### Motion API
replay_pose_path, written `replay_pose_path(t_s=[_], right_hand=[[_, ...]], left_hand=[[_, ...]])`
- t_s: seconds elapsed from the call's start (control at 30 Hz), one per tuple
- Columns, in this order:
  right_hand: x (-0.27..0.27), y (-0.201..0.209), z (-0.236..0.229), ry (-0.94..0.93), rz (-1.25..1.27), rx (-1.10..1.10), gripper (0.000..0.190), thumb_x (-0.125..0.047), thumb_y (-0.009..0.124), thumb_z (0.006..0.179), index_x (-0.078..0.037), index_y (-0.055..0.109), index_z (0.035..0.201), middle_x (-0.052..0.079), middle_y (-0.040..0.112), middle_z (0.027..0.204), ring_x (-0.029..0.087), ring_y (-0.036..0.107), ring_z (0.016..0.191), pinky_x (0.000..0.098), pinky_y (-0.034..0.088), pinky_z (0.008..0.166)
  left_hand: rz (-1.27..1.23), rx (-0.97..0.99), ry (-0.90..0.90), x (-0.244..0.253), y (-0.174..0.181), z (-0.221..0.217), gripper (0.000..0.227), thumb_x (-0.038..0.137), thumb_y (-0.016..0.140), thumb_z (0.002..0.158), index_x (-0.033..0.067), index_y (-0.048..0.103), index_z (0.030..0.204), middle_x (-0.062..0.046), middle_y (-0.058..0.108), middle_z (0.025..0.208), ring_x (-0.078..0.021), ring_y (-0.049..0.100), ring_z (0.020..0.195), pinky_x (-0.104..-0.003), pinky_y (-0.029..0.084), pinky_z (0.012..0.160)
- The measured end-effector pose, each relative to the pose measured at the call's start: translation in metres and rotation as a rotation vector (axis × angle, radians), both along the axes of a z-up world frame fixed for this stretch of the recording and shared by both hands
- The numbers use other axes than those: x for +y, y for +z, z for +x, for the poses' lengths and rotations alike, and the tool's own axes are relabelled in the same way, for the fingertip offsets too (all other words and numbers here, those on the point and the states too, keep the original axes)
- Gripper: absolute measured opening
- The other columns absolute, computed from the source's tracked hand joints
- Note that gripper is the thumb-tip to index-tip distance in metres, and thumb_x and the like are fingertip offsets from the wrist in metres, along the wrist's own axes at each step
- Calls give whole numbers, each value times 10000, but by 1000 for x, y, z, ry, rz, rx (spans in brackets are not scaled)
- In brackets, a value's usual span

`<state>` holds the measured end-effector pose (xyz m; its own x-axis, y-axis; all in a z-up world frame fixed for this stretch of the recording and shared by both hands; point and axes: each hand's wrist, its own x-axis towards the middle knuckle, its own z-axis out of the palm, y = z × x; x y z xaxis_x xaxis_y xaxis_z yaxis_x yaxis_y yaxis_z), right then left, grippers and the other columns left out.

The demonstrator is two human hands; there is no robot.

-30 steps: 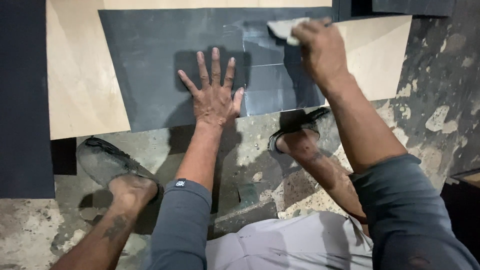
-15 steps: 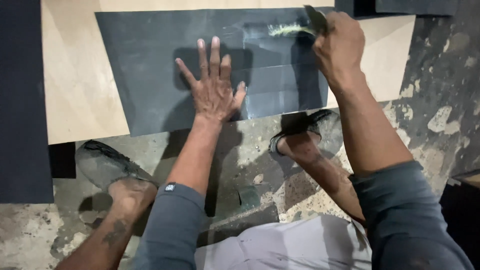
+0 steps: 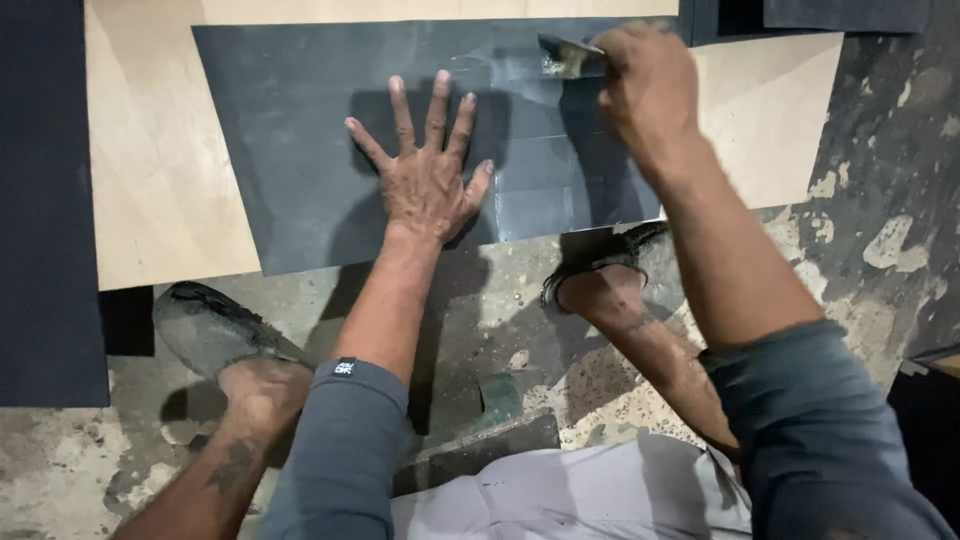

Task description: Applying glue to black sheets and spreading it evenly using a hand scraper

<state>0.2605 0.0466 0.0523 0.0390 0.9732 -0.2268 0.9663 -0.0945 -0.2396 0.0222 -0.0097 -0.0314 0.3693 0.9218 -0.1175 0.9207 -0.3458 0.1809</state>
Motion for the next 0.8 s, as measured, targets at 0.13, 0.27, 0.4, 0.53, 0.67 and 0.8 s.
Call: replay_pose_path(t_s=[0.13,0.27,0.4,0.53,0.67,0.8], right_hand=[[3,-4,20,541,307,-131,337,36,611,763,-62,783,1036,118,735,964,339,633,806,421,475,633],[-4,1,21,610,294,-104,343,0,458,1003,-53,796,1025,146,742,952,329,557,678,410,417,566],[-15,0,26,625,295,-138,322,22,542,904,-65,794,1085,129,740,974,328,545,704,442,437,533],[-26,11,20,635,277,-13,353,-31,428,1009,-7,780,1013,163,731,919,322,561,638,392,411,620],[-37,19,12,599,236,-28,435,-113,369,1112,1,777,1014,156,737,864,279,619,602,339,440,632],[-51,23,8,603,228,-47,246,-119,562,1068,-34,773,976,127,748,869,239,635,596,331,476,624]], left_hand=[[149,6,-65,6,-14,0,825,705,433,920,267,242,1592,-8,-120,1627,-350,-124,1469,-810,19,1033],[-90,-45,-85,9,17,-1,733,601,418,974,318,137,1588,-9,-58,1600,-367,-54,1449,-820,49,1040],[-152,-52,-94,12,17,-2,781,698,377,959,332,102,1591,0,-100,1589,-348,-108,1439,-822,15,1040],[-141,-38,-82,12,22,-1,772,692,372,950,334,112,1583,5,-94,1592,-344,-86,1450,-812,18,1044],[-113,-43,-68,11,20,0,773,681,397,940,320,156,1579,-11,-59,1598,-345,-69,1447,-807,27,1039],[-131,-27,-70,12,22,0,775,700,354,930,317,151,1573,-7,-58,1598,-333,-78,1445,-797,26,1040]])
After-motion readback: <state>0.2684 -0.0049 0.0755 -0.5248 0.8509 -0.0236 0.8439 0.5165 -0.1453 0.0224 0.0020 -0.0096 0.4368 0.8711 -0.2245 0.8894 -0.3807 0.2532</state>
